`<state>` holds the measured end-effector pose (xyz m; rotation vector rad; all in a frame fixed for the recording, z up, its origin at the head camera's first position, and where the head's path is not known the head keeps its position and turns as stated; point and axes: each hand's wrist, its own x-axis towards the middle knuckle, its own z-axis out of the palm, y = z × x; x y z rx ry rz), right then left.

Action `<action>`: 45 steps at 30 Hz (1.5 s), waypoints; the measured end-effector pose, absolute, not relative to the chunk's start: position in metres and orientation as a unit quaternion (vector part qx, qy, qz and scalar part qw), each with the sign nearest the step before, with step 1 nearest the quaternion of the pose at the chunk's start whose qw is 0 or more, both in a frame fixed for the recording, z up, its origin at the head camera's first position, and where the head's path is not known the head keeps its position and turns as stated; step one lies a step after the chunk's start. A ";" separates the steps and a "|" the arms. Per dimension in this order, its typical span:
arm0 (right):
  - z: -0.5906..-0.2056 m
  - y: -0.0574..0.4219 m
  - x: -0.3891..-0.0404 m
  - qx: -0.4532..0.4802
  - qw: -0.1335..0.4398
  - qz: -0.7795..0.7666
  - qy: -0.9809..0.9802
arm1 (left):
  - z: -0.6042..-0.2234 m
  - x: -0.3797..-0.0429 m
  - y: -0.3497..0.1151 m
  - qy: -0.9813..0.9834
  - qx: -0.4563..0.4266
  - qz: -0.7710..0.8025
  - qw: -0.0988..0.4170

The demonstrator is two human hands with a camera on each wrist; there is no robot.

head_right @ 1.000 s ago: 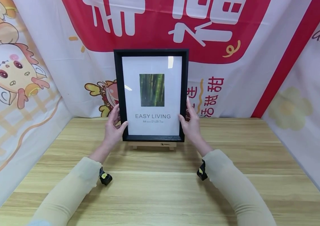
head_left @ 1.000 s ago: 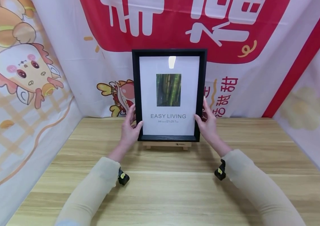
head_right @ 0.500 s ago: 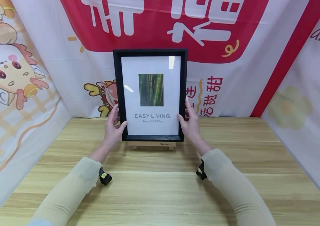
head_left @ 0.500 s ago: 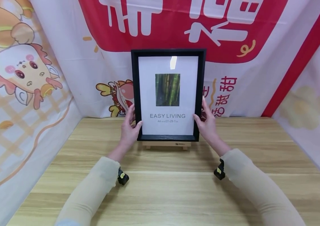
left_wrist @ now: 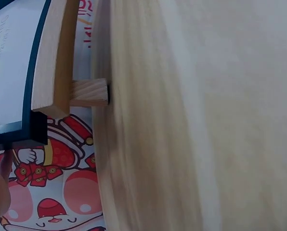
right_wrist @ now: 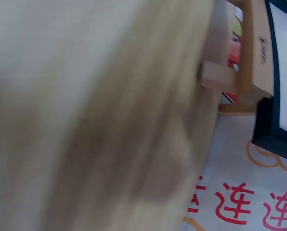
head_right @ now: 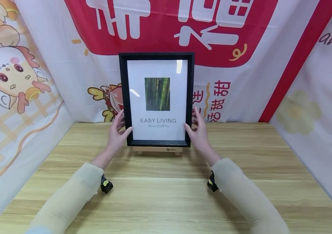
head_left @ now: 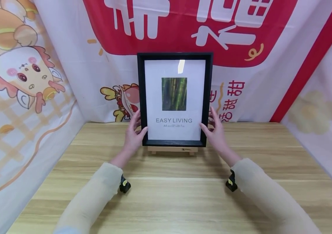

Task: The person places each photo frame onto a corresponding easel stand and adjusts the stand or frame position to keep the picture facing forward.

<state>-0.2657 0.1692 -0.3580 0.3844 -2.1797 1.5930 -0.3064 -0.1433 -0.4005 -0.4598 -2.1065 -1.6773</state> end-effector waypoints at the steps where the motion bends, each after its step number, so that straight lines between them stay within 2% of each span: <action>1: -0.361 0.171 -0.263 0.134 0.190 0.583 -0.778 | -0.402 -0.305 -0.146 -0.752 -0.163 -0.608 0.194; 9: -0.405 0.195 -0.257 0.133 0.128 0.603 -0.776 | -0.411 -0.284 -0.163 -0.756 -0.165 -0.624 0.106; 16: -0.419 0.189 -0.244 0.123 0.084 0.576 -0.804 | -0.426 -0.275 -0.167 -0.769 -0.157 -0.619 0.036; 26: -0.435 0.170 -0.241 0.150 0.095 0.572 -0.801 | -0.432 -0.276 -0.152 -0.790 -0.133 -0.598 0.025; 45: -0.440 0.173 -0.249 0.136 0.107 0.601 -0.780 | -0.431 -0.267 -0.142 -0.795 -0.118 -0.595 0.025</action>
